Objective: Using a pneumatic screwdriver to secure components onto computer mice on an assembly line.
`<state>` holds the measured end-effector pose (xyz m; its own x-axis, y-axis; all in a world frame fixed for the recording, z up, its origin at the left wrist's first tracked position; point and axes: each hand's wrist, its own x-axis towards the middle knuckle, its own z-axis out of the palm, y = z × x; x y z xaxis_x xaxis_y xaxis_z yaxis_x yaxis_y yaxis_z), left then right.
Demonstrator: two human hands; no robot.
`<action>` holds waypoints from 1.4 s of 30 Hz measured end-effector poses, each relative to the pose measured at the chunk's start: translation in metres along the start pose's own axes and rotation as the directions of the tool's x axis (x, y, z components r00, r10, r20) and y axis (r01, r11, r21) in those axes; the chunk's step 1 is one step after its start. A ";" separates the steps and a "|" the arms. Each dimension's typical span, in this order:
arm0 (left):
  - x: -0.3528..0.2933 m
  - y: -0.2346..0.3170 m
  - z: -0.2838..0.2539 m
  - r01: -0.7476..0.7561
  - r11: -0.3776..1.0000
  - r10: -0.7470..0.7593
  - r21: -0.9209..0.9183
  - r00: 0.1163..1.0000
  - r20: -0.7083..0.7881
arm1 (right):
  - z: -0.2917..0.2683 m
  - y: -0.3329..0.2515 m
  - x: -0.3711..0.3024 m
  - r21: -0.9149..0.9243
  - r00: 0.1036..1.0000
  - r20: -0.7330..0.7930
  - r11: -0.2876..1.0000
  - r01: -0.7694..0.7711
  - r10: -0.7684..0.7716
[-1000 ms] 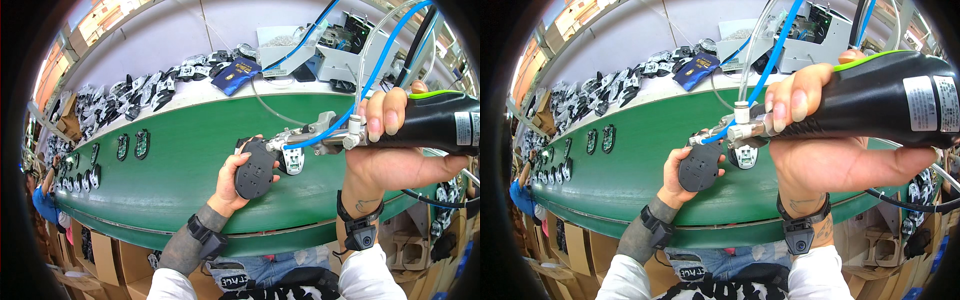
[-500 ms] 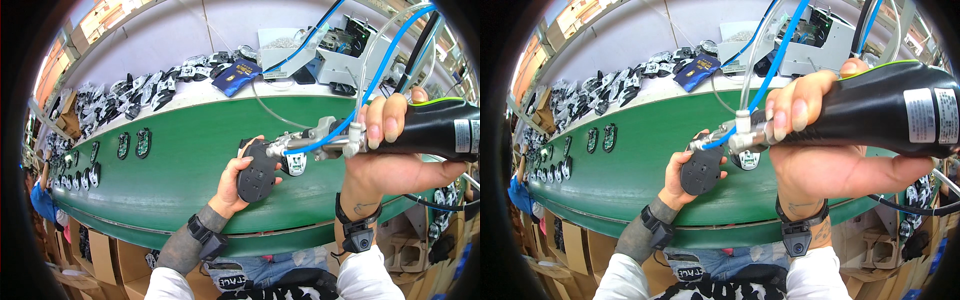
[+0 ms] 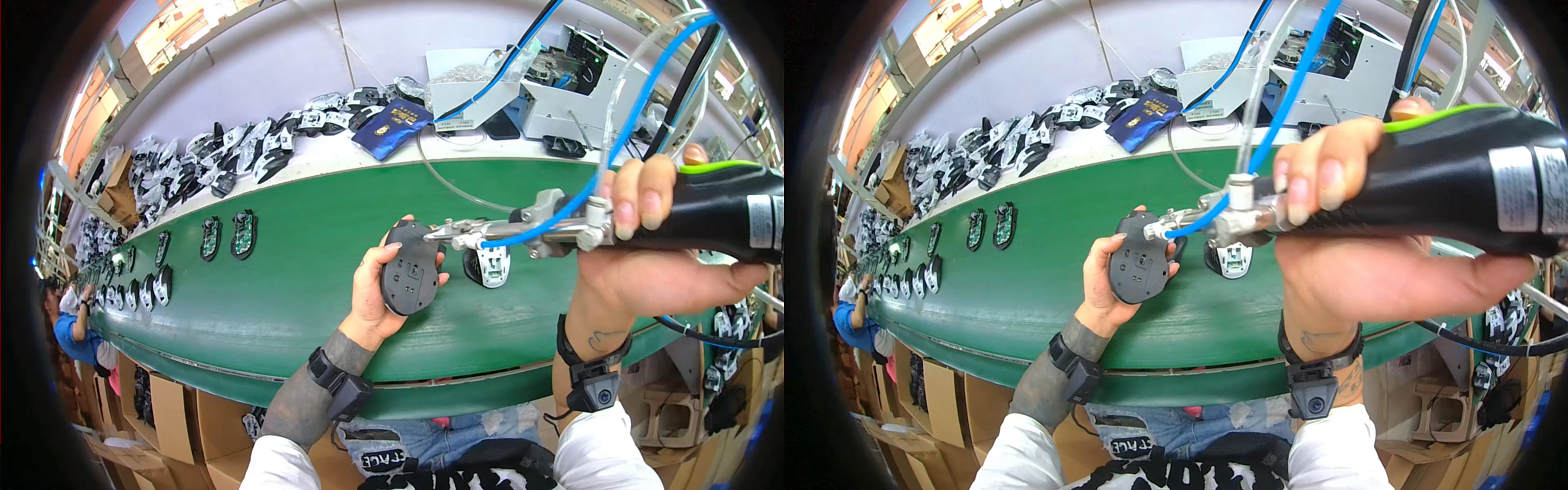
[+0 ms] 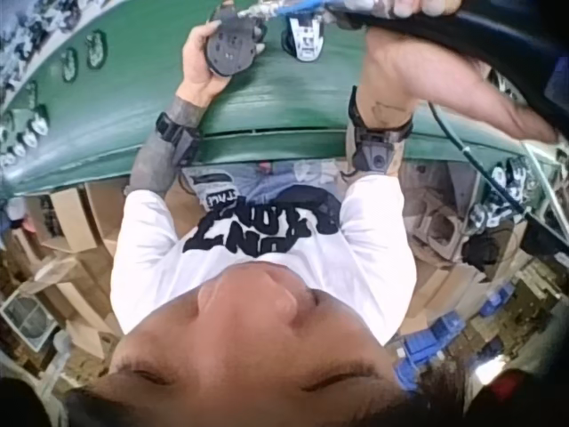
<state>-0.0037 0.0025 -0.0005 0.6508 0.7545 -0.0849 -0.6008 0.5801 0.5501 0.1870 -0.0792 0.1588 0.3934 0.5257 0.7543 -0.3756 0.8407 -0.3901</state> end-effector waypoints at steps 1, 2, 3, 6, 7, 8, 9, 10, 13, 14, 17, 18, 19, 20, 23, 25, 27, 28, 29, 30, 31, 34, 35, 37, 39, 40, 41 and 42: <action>-0.001 -0.001 0.000 0.002 1.000 -0.002 -0.001 1.000 0.001 | 0.000 0.005 -0.002 -0.029 1.000 -0.025 1.000 -0.006 0.005; -0.002 -0.001 0.001 -0.002 1.000 0.003 -0.024 1.000 0.023 | 0.002 0.008 -0.004 -0.017 0.998 -0.054 0.999 -0.038 0.037; -0.003 0.000 0.002 -0.008 0.999 0.010 -0.045 0.999 0.046 | 0.004 0.010 -0.003 -0.026 0.997 -0.062 0.999 -0.041 0.039; -0.005 0.001 0.005 -0.003 0.999 0.007 -0.050 0.997 0.075 | 0.001 0.012 -0.002 -0.017 0.999 -0.034 0.999 -0.043 0.042; -0.005 0.000 0.006 -0.005 0.999 0.009 -0.052 0.997 0.075 | 0.000 0.012 -0.003 0.003 0.999 0.002 0.999 -0.044 0.044; -0.005 0.000 0.008 -0.003 0.998 0.008 -0.056 0.996 0.089 | -0.001 0.012 -0.003 0.003 0.999 0.004 0.999 -0.045 0.045; -0.006 0.000 0.008 0.000 0.998 0.006 -0.061 0.995 0.099 | -0.001 0.013 -0.003 0.006 0.999 0.007 0.999 -0.045 0.045; -0.006 0.000 0.008 -0.002 0.998 0.008 -0.062 0.995 0.097 | -0.001 0.014 -0.003 0.009 0.999 0.010 0.999 -0.044 0.044; -0.006 0.000 0.009 -0.014 0.997 0.024 -0.078 0.992 0.123 | 0.004 0.016 -0.005 0.003 0.997 -0.041 0.998 -0.060 0.060; -0.007 0.000 0.010 -0.016 0.998 0.024 -0.066 0.992 0.124 | 0.004 0.016 -0.005 0.004 0.997 -0.041 0.998 -0.061 0.061; -0.007 0.000 0.010 -0.012 0.999 0.017 -0.038 0.991 0.133 | 0.004 0.016 -0.006 0.025 0.998 0.011 0.998 -0.058 0.057; -0.008 0.000 0.009 0.000 1.000 0.004 -0.027 0.991 0.134 | 0.007 0.014 -0.007 -0.002 0.999 -0.006 0.999 -0.051 0.051; -0.008 0.001 0.009 0.000 1.000 0.004 -0.026 0.991 0.132 | 0.009 0.014 -0.008 -0.029 0.999 -0.023 0.999 -0.046 0.045; -0.008 0.002 0.010 -0.038 0.999 0.036 0.013 0.990 0.138 | 0.008 0.013 -0.007 -0.026 0.999 -0.025 0.999 -0.047 0.046; -0.007 0.009 0.010 -0.225 0.947 0.221 0.230 0.974 0.042 | -0.010 0.021 -0.002 0.198 0.982 0.125 0.974 0.112 -0.139; 0.002 0.012 0.004 -0.363 0.822 0.453 0.439 0.884 -0.117 | -0.012 0.017 -0.003 0.194 0.974 0.199 0.979 0.068 -0.107; 0.007 0.019 -0.005 -0.345 0.897 0.405 0.278 0.892 -0.202 | -0.011 0.022 -0.006 0.225 0.969 0.229 0.974 0.042 -0.094; 0.008 0.022 -0.009 -0.327 0.927 0.362 0.185 0.909 -0.207 | -0.010 0.025 -0.008 0.242 0.966 0.243 0.970 0.029 -0.090; 0.008 0.023 -0.012 -0.333 0.924 0.369 0.188 0.905 -0.211 | -0.009 0.026 -0.010 0.257 0.962 0.258 0.966 0.017 -0.086; 0.009 0.022 -0.018 -0.311 0.947 0.321 0.085 0.929 -0.185 | -0.008 0.030 -0.014 0.269 0.959 0.273 0.963 -0.002 -0.074; 0.008 0.022 -0.020 -0.281 0.960 0.275 -0.016 0.950 -0.148 | 0.014 0.009 -0.017 0.203 0.964 0.127 0.945 -0.256 0.234; 0.007 0.021 -0.017 -0.282 0.957 0.276 -0.065 0.957 -0.085 | 0.035 0.019 -0.023 0.041 0.973 -0.035 0.973 -0.227 0.229; 0.006 0.021 -0.015 -0.281 0.957 0.275 -0.069 0.958 -0.084 | 0.037 0.020 -0.023 0.038 0.973 -0.033 0.973 -0.228 0.230; 0.006 0.020 -0.013 -0.278 0.959 0.276 -0.053 0.960 -0.047 | 0.040 0.021 -0.024 0.010 0.973 -0.080 0.976 -0.218 0.219; 0.006 0.019 -0.013 -0.275 0.960 0.273 -0.057 0.961 -0.037 | 0.040 0.020 -0.024 0.006 0.973 -0.069 0.975 -0.222 0.222; 0.005 0.018 -0.012 -0.272 0.960 0.271 -0.059 0.962 -0.029 | 0.040 0.020 -0.024 0.004 0.973 -0.059 0.975 -0.224 0.224; 0.005 0.018 -0.011 -0.273 0.960 0.272 -0.061 0.962 -0.029 | 0.040 0.019 -0.024 0.003 0.973 -0.058 0.974 -0.225 0.225; 0.004 0.017 -0.009 -0.271 0.960 0.269 -0.072 0.963 -0.031 | 0.040 0.020 -0.024 0.002 0.972 -0.061 0.974 -0.226 0.226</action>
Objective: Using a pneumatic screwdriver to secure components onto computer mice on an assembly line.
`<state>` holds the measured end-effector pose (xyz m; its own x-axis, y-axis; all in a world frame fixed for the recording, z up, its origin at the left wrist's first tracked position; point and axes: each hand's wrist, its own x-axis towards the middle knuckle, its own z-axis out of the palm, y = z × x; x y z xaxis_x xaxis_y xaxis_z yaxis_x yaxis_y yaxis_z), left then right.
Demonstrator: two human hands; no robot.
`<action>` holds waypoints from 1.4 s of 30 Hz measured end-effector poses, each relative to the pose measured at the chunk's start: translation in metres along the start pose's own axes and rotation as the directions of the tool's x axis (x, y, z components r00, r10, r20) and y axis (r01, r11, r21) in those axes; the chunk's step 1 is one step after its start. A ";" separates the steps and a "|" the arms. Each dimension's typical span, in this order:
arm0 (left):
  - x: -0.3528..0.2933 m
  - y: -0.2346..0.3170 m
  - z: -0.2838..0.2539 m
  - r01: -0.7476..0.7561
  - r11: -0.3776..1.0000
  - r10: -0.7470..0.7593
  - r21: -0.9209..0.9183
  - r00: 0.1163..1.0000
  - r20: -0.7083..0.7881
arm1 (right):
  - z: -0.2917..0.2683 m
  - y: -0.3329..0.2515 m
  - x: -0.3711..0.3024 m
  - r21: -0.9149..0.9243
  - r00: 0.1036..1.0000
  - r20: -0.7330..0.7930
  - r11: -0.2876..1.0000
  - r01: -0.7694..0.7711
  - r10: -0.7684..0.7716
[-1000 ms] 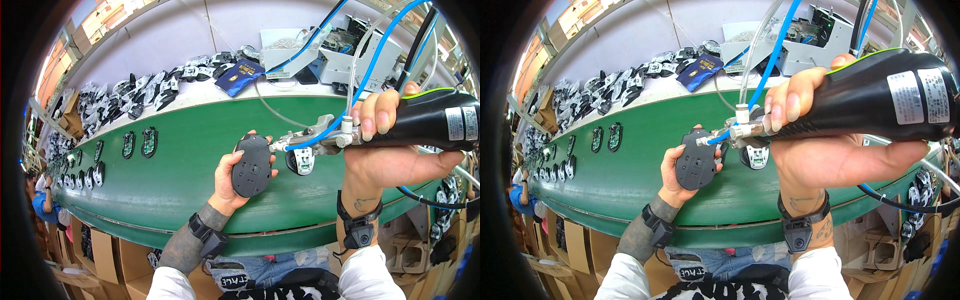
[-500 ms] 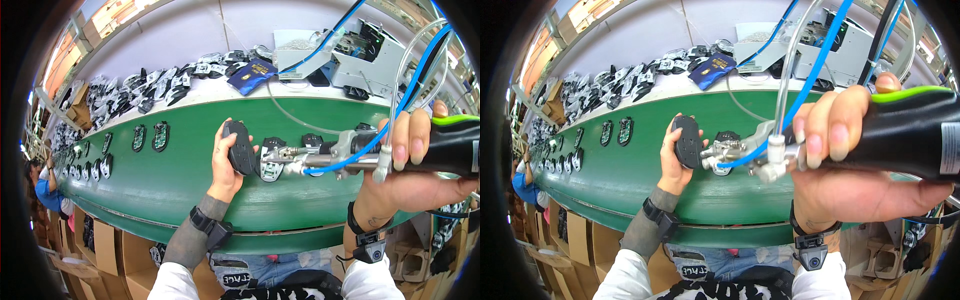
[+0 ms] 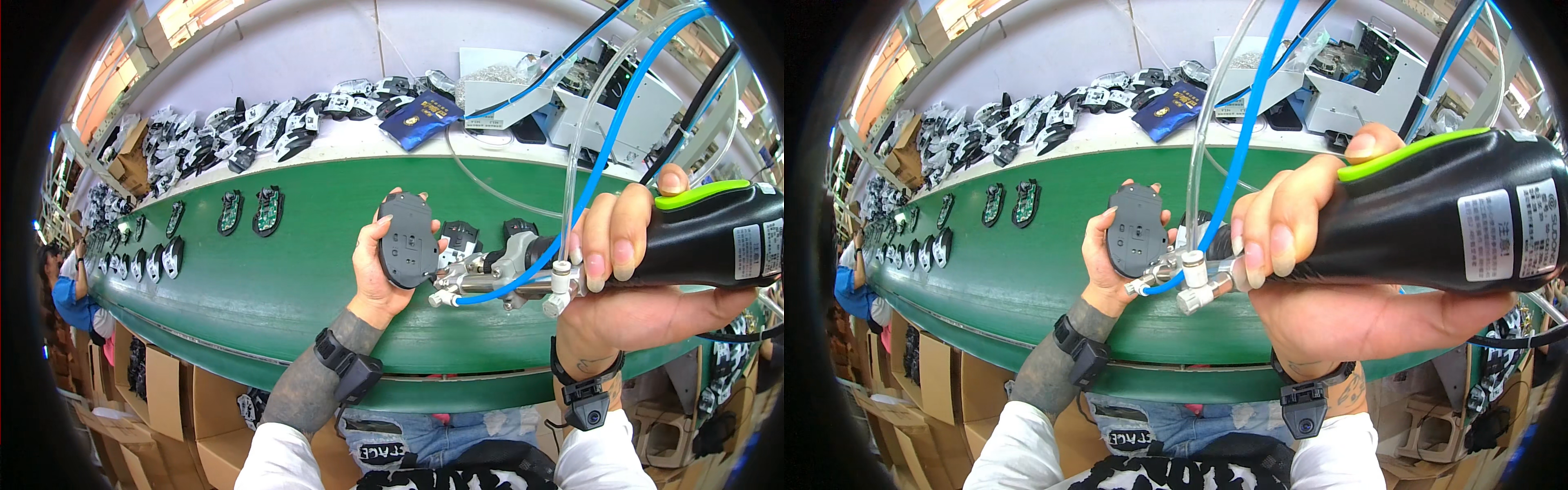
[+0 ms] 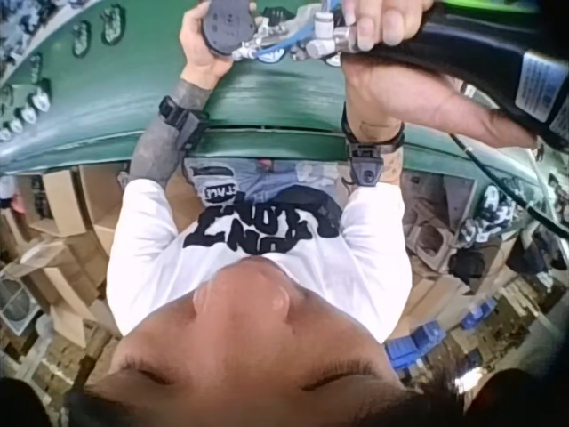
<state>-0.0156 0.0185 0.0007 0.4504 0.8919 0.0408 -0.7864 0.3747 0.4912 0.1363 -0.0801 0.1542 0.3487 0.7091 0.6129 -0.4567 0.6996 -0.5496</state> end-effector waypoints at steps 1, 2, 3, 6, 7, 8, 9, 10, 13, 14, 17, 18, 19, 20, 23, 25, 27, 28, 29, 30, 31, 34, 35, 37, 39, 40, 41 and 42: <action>-0.001 0.000 0.001 0.002 1.000 -0.002 -0.011 1.000 -0.002 | 0.000 0.001 0.000 0.000 1.000 -0.004 1.000 -0.001 0.001; -0.003 -0.001 0.003 0.002 1.000 -0.002 -0.011 1.000 -0.005 | 0.000 0.001 0.000 0.001 1.000 -0.004 1.000 -0.004 0.004; -0.005 -0.002 0.004 0.004 1.000 -0.004 -0.030 1.000 -0.012 | 0.000 0.001 0.000 -0.004 1.000 0.001 1.000 -0.020 0.020; -0.004 -0.007 0.005 0.010 0.998 -0.012 -0.066 1.000 -0.026 | -0.001 0.002 0.000 0.010 0.999 0.028 0.999 -0.039 0.038; -0.004 -0.007 0.003 0.012 0.997 -0.015 -0.083 0.999 -0.033 | -0.001 0.002 -0.001 0.031 0.998 0.050 0.999 -0.043 0.041; -0.003 -0.007 0.001 0.011 0.997 -0.014 -0.079 0.999 -0.034 | -0.003 0.004 0.000 0.034 0.998 0.049 0.999 -0.042 0.041; -0.001 -0.007 -0.001 -0.015 1.000 0.015 0.002 0.997 -0.081 | -0.006 0.008 0.001 0.046 0.995 0.089 0.998 -0.038 0.034; 0.000 -0.007 -0.004 -0.038 0.996 0.049 0.085 0.991 -0.125 | -0.010 0.010 0.003 0.058 0.991 0.129 0.998 -0.034 0.026; 0.005 -0.008 -0.015 -0.002 0.992 0.035 0.128 0.966 -0.255 | -0.022 -0.001 0.007 0.070 0.991 0.135 0.998 0.002 -0.011; 0.006 -0.009 -0.018 0.035 0.991 0.005 0.130 0.955 -0.295 | -0.022 -0.004 0.006 0.061 0.991 0.121 0.997 0.050 -0.057; 0.004 -0.016 -0.009 0.054 0.993 -0.025 0.106 0.965 -0.262 | -0.020 -0.011 0.005 0.048 0.996 0.076 0.998 0.045 -0.049; 0.002 -0.017 -0.009 0.076 0.993 -0.054 0.088 0.972 -0.229 | -0.018 -0.008 0.004 0.049 0.995 0.075 0.997 0.057 -0.060; -0.001 -0.018 -0.006 0.091 0.993 -0.071 0.079 0.970 -0.231 | -0.017 -0.005 0.003 0.067 0.995 0.087 0.997 0.032 -0.038; -0.002 -0.021 -0.007 0.097 0.992 -0.076 0.079 0.970 -0.232 | -0.016 -0.002 0.002 0.084 0.995 0.099 0.996 0.007 -0.015; -0.004 -0.023 -0.010 0.101 0.994 -0.094 0.038 0.984 -0.154 | -0.007 -0.003 0.002 0.064 0.994 0.105 0.998 -0.010 0.003; -0.005 -0.025 -0.003 0.114 0.993 -0.111 0.013 0.979 -0.170 | -0.003 -0.002 0.001 0.042 0.997 0.073 0.999 -0.015 0.012; -0.004 -0.027 -0.002 0.120 0.993 -0.117 0.008 0.978 -0.174 | -0.003 -0.002 0.001 0.041 0.997 0.069 0.999 -0.033 0.031; -0.004 -0.027 -0.002 0.121 0.993 -0.118 0.007 0.978 -0.173 | -0.003 -0.002 0.002 0.042 0.997 0.067 0.998 -0.051 0.048; -0.003 -0.027 -0.001 0.118 0.993 -0.116 -0.001 0.979 -0.167 | -0.003 -0.001 0.003 0.041 0.997 0.068 0.998 -0.050 0.047; -0.004 -0.026 -0.001 0.112 0.994 -0.112 -0.008 0.980 -0.165 | -0.002 0.000 0.002 0.037 0.996 0.069 0.998 -0.058 0.055; -0.004 -0.025 -0.003 0.106 0.994 -0.106 -0.007 0.980 -0.165 | 0.000 0.001 0.003 0.036 0.995 0.072 0.997 -0.066 0.063; -0.009 -0.018 0.001 0.079 0.996 -0.084 -0.038 0.987 -0.139 | -0.002 0.006 0.005 0.110 0.980 0.192 0.991 -0.073 0.051; -0.011 -0.017 0.006 0.064 0.998 -0.063 0.001 0.988 -0.138 | 0.001 0.004 0.002 0.088 0.990 0.135 0.995 -0.052 0.040; -0.011 -0.017 0.007 0.042 0.983 -0.012 0.180 0.986 -0.165 | 0.003 0.004 0.000 0.047 0.994 0.100 0.998 -0.043 0.038; -0.003 -0.019 -0.002 -0.081 0.756 0.167 0.649 0.983 -0.071 | 0.002 0.003 -0.001 -0.021 0.995 0.089 0.999 -0.034 0.035; -0.002 -0.013 -0.018 -0.180 0.432 0.270 0.883 0.961 0.064 | 0.000 0.009 -0.003 -0.040 0.995 0.095 0.998 -0.039 0.043; 0.001 -0.008 -0.021 -0.264 0.138 0.308 0.955 0.928 0.212 | -0.004 0.008 -0.002 -0.049 0.991 0.129 0.998 -0.026 0.032; 0.001 0.000 -0.022 -0.303 -0.169 0.296 0.938 0.892 0.342 | -0.004 0.003 -0.001 -0.095 0.993 0.114 0.995 -0.013 0.024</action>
<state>-0.0248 0.0247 -0.0187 0.3132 0.8199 0.4792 0.3924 -0.5712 0.7209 0.1375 -0.0782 0.1493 0.2419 0.7107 0.6606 -0.3817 0.6956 -0.6086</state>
